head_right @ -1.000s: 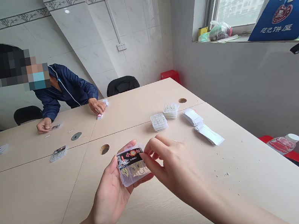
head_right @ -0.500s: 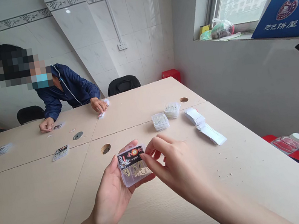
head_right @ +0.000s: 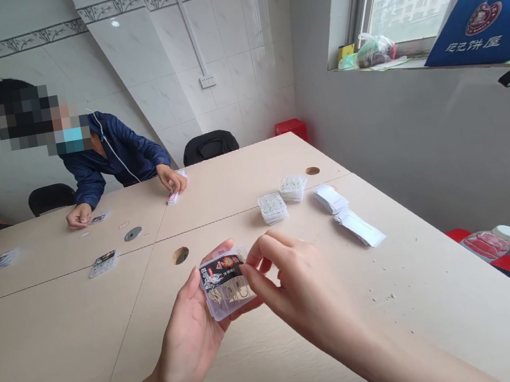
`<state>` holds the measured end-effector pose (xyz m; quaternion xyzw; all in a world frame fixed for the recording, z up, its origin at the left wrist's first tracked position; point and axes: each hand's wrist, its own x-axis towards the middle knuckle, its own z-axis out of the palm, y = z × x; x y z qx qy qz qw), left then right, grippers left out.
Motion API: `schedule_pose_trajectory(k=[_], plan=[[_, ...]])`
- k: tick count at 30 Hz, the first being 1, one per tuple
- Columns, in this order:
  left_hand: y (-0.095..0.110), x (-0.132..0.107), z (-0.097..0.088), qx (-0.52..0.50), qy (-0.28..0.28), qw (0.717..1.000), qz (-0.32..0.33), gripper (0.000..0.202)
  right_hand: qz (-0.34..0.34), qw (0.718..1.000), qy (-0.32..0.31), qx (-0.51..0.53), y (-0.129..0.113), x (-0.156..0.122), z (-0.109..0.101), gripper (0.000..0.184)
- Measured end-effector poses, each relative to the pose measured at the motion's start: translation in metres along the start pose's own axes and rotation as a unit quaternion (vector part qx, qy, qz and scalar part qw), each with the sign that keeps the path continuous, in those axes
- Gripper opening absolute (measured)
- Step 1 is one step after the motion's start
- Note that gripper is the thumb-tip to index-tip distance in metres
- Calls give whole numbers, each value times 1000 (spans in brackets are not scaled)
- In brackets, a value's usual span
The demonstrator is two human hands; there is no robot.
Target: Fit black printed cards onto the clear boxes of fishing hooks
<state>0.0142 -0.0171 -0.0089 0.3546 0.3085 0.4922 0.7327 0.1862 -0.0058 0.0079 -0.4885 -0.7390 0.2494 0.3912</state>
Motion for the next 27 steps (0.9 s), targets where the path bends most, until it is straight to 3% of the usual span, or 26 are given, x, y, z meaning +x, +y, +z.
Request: schedule_pose_trajectory(k=[27], plan=[[-3,1,-2,-4,16,1000,-5,47,-7,1000,-6,-2,-2,0,-1,11]])
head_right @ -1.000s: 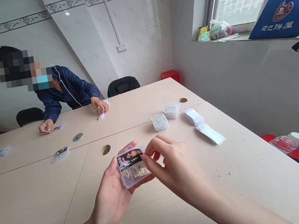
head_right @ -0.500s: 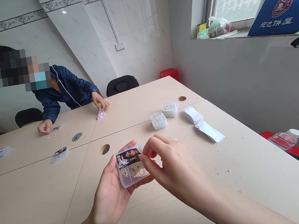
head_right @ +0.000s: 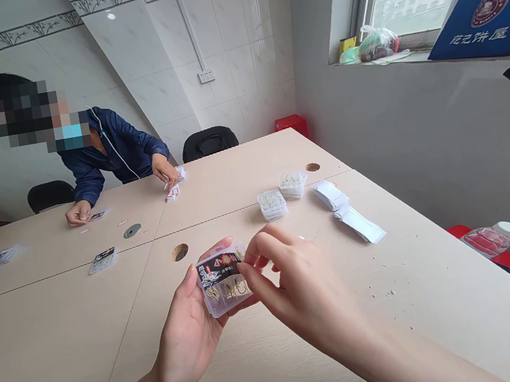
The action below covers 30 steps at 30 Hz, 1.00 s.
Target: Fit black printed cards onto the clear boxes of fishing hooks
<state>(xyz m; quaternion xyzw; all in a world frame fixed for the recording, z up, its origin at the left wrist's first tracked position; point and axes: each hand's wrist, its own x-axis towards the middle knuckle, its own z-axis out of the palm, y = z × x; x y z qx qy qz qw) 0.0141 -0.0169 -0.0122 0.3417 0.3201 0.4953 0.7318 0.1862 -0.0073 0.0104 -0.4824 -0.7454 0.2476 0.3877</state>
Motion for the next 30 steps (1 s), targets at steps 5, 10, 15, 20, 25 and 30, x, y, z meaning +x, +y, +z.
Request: schedule_pose_trajectory(k=[5,10,15,20,25,30], plan=[[0,0,-1,12,4,1000,0,46,2,1000,-3,2,-1,-1,1,9],[-1,0,0,20,-3,1000,5,46,-8,1000,13,-26,-1,-4,2,10],[-2,-1,0,21,3,1000,2,45,-27,997,32,-63,-2,-5,4,10],[-2,-1,-1,26,0,1000,-4,46,-40,994,47,-92,-5,-7,5,12],[-1,-2,-1,27,-3,1000,-8,45,-40,990,51,-124,-7,-8,5,12],[-1,-2,-1,22,-3,1000,-6,44,-55,989,44,-130,-5,-8,6,12]])
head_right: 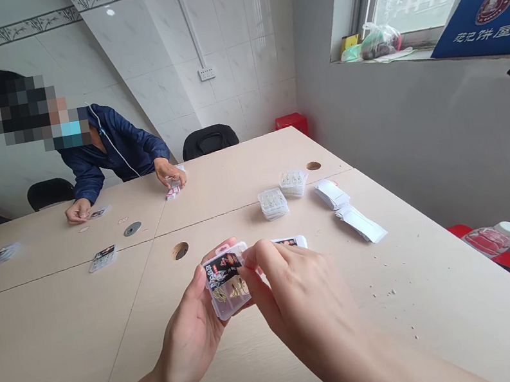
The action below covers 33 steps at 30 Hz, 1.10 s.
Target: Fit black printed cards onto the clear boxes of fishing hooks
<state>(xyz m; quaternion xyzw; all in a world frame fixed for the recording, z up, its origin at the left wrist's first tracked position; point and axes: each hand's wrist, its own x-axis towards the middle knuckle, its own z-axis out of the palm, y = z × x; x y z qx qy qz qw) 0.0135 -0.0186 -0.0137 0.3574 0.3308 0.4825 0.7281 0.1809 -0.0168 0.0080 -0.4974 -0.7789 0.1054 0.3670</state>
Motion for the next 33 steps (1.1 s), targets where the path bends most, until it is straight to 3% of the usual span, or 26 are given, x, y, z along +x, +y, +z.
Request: schedule_pose_trajectory(k=[13,22,33], plan=[[0,0,0,15,-5,1000,14,45,8,1000,-13,17,0,-2,-1,12],[-2,1,-1,11,-14,1000,24,46,81,983,-50,159,4,4,-4,11],[-1,1,0,17,-15,999,29,45,110,956,-24,269,8,10,-2,12]])
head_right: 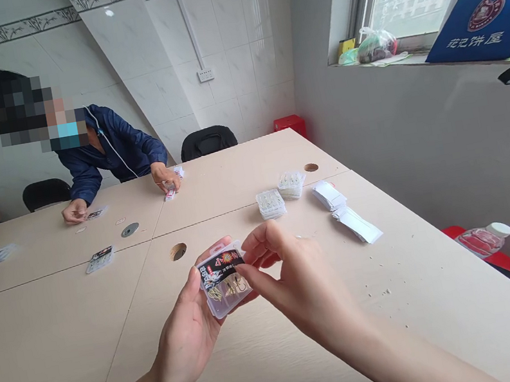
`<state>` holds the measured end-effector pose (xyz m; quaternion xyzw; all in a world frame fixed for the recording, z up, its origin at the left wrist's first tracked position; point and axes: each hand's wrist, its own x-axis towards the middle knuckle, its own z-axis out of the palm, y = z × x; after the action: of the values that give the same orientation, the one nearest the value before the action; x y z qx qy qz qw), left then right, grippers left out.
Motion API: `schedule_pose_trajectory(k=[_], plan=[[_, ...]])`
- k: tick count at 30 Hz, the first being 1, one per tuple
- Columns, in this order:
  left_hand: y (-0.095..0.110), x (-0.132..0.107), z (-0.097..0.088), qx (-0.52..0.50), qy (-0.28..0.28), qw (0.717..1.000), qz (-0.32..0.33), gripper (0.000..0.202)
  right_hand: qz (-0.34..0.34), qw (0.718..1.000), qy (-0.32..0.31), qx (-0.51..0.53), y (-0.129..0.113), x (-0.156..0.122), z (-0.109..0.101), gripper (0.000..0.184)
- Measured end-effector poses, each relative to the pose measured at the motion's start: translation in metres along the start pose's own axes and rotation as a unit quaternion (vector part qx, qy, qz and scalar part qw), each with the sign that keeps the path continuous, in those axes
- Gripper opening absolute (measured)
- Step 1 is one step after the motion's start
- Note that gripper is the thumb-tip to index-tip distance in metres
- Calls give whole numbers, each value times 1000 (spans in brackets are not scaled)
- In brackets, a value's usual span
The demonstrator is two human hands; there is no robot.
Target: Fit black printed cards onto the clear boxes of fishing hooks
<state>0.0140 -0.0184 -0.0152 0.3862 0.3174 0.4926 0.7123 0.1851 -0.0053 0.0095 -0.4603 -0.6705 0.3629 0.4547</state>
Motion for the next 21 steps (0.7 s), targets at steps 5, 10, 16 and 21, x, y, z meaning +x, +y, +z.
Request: schedule_pose_trajectory(k=[5,10,16,21], plan=[[1,-1,1,-5,-2,1000,1,45,31,998,-35,37,-2,2,-2,12],[3,-2,3,-15,0,1000,3,45,33,997,-57,36,-4,2,-5,6],[4,-2,4,-28,-5,1000,5,44,11,998,-59,-17,-2,2,-6,15],[2,-1,3,-40,-4,999,3,46,-13,999,-32,-37,2,2,-3,17]])
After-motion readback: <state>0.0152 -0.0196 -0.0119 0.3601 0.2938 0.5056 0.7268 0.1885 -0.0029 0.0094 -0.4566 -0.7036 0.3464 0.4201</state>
